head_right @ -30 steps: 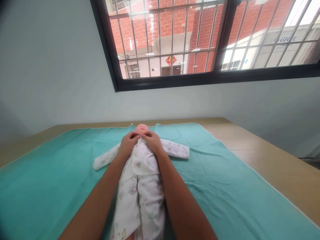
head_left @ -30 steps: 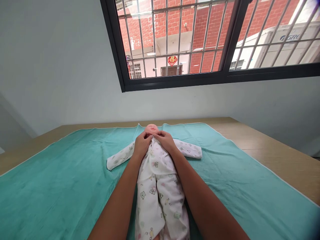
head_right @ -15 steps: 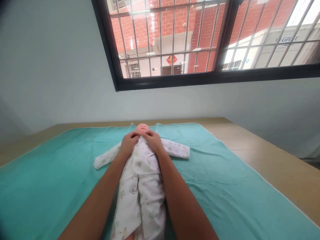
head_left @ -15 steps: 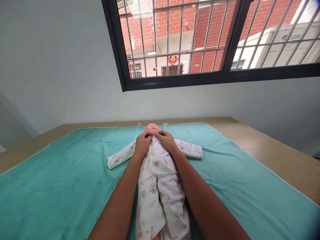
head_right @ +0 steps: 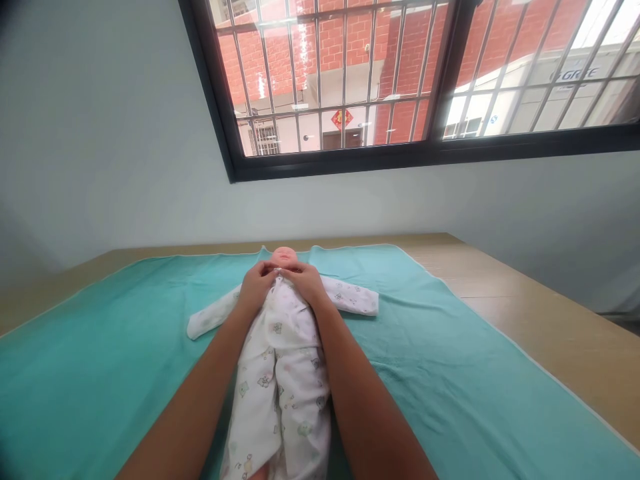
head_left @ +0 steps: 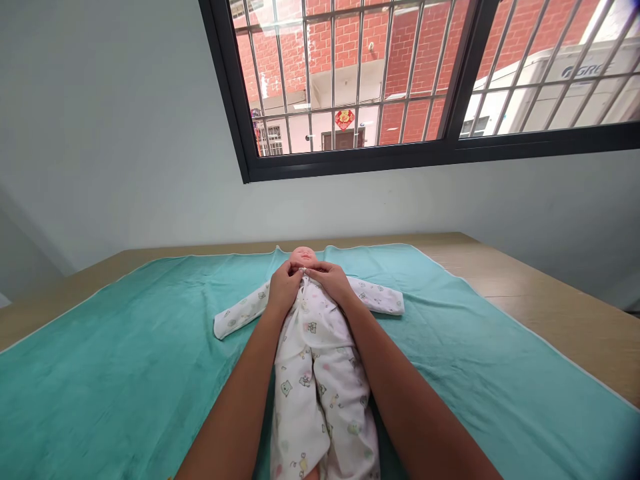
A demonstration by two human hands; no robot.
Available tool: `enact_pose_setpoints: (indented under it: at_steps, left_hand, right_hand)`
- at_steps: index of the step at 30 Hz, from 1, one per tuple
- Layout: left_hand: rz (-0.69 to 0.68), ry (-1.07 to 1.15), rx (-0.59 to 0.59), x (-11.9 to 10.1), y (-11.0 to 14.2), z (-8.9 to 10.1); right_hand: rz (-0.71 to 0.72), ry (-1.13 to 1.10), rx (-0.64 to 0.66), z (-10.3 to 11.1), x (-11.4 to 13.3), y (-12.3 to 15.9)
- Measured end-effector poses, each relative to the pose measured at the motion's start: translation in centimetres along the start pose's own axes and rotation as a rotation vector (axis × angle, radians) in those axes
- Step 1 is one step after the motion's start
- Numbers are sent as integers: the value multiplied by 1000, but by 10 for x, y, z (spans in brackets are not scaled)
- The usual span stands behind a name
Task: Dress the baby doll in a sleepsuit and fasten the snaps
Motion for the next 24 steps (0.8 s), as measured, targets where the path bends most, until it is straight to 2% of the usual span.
enact_pose_setpoints:
  at_steps: [24]
  left_hand:
    - [-4,-17,8,-2,1,0]
  right_hand:
    - [-9,45,-26,2,-1,-1]
Point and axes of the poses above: each hand's wrist, its own y-axis away from the middle knuckle, its own z-axis out of the back of the hand, x = y × z, the point moved 9 cm from there along -y, towards the middle knuckle, and after that the axes turned 4 degrees about x, right-handed, at the moved point
